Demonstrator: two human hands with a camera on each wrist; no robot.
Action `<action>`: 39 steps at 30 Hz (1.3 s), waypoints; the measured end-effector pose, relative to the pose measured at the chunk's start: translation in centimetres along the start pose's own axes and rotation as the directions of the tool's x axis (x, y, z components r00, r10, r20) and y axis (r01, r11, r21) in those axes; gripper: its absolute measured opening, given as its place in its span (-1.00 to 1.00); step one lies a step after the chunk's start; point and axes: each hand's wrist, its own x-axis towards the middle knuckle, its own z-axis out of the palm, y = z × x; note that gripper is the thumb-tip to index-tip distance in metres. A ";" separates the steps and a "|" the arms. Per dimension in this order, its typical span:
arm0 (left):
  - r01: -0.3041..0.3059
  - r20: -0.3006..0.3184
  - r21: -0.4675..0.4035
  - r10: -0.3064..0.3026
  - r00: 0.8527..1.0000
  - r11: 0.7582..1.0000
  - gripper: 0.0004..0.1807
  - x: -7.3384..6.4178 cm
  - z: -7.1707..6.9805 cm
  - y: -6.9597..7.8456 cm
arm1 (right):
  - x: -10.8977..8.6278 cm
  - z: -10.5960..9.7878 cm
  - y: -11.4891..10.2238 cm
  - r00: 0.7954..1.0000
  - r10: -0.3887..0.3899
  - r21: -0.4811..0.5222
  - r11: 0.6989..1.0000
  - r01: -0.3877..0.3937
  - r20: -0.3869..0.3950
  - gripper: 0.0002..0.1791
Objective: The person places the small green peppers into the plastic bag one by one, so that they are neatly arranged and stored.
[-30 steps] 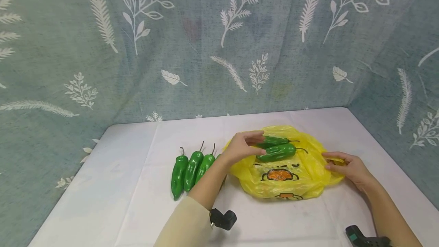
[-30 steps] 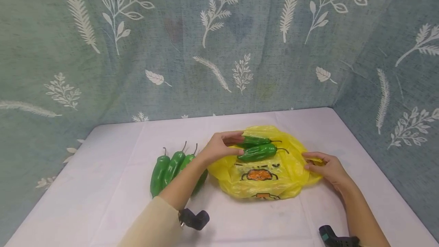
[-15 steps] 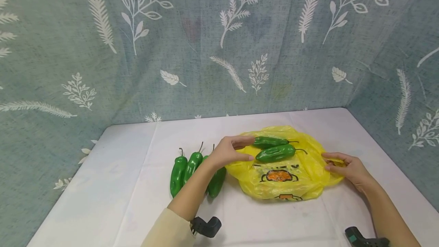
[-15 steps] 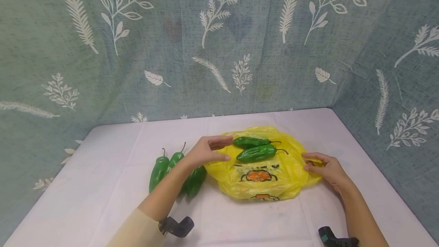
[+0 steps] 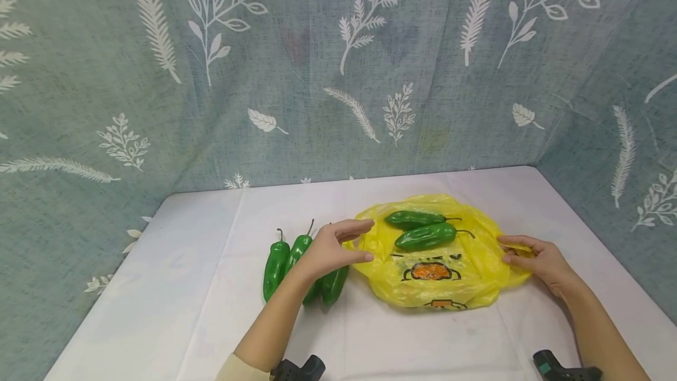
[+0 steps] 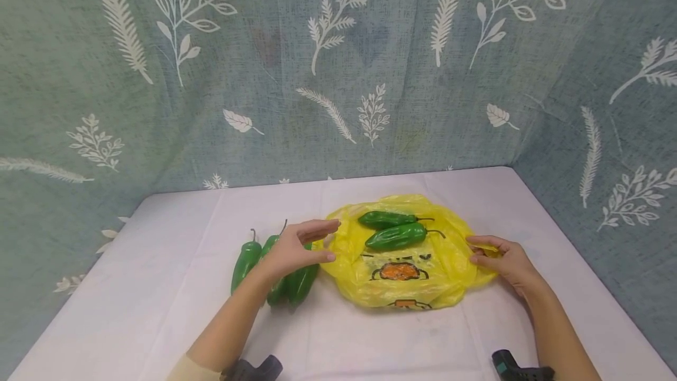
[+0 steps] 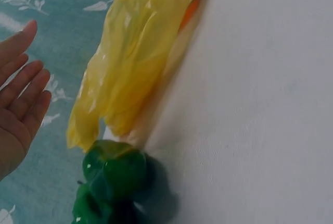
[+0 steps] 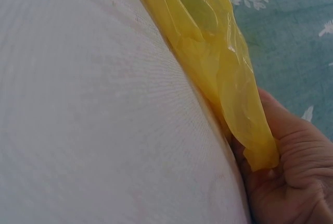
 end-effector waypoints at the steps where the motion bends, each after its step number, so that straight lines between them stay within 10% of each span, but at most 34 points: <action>1: 0.002 -0.015 0.003 -0.002 1.000 1.000 -0.35 -0.3 -0.3 0.0 | 0.0 0.0 0.0 1.000 0.000 0.003 1.000 0.000 0.003 -0.38; 17: 0.003 -0.196 -0.012 -0.005 0.981 1.000 -0.29 -4.6 -3.9 -0.4 | -0.4 0.2 0.2 1.000 0.023 -0.029 0.999 -0.023 -0.003 -0.38; 39: 0.074 -0.462 -0.046 -0.087 0.882 0.996 -0.20 -9.2 -7.4 -4.5 | 0.0 0.0 -0.1 1.000 0.019 -0.033 0.999 -0.019 -0.006 -0.39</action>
